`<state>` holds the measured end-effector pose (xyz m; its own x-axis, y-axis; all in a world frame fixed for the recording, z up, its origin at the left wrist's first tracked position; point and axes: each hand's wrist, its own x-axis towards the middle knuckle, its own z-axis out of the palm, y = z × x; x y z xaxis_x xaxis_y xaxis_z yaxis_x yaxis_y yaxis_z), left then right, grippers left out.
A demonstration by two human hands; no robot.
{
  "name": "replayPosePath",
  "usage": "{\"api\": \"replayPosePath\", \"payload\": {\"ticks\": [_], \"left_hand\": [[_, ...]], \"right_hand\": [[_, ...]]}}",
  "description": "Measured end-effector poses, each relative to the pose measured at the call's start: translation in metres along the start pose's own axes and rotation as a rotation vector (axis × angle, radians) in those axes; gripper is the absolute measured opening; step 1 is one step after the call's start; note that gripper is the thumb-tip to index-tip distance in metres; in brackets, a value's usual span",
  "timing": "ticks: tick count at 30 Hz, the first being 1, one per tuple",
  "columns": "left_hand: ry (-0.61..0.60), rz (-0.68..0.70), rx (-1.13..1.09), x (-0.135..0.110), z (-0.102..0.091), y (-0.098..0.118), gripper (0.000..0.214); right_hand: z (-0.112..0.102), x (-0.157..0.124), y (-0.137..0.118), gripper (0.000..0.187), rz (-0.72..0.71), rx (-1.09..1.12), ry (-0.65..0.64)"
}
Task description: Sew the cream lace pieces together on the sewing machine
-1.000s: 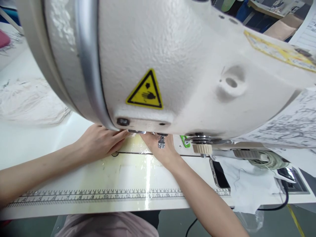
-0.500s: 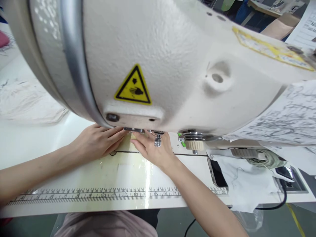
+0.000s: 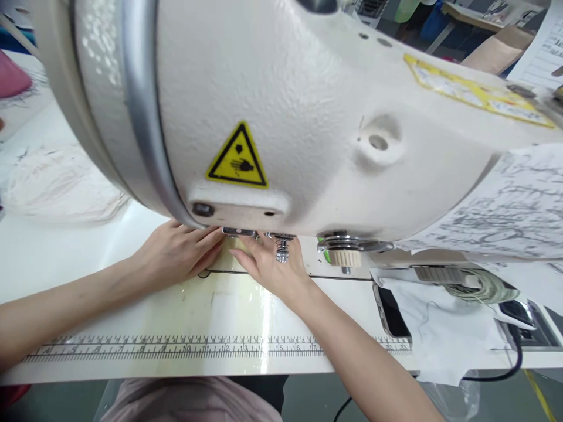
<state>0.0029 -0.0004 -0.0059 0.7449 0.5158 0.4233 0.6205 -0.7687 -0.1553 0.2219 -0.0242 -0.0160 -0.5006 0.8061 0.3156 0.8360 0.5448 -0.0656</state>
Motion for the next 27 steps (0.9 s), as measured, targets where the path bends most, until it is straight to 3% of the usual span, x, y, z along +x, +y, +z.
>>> {"api": "replayPosePath", "payload": {"ticks": [10, 20, 24, 27], "left_hand": [[-0.003, -0.032, -0.033, -0.002, 0.002, -0.001, 0.034], [-0.052, -0.072, -0.079, -0.003, -0.001, 0.001, 0.035], [-0.058, -0.106, -0.053, -0.004, -0.005, 0.001, 0.035], [-0.074, -0.173, -0.087, 0.005, -0.006, -0.009, 0.038]], "right_hand": [[0.003, 0.002, 0.004, 0.033, -0.055, -0.047, 0.070], [-0.004, 0.001, 0.015, 0.022, 0.059, 0.149, 0.037], [-0.011, 0.004, 0.012, 0.023, 0.130, 0.219, 0.083], [-0.004, -0.001, 0.015, 0.022, 0.111, 0.234, 0.135]]}}
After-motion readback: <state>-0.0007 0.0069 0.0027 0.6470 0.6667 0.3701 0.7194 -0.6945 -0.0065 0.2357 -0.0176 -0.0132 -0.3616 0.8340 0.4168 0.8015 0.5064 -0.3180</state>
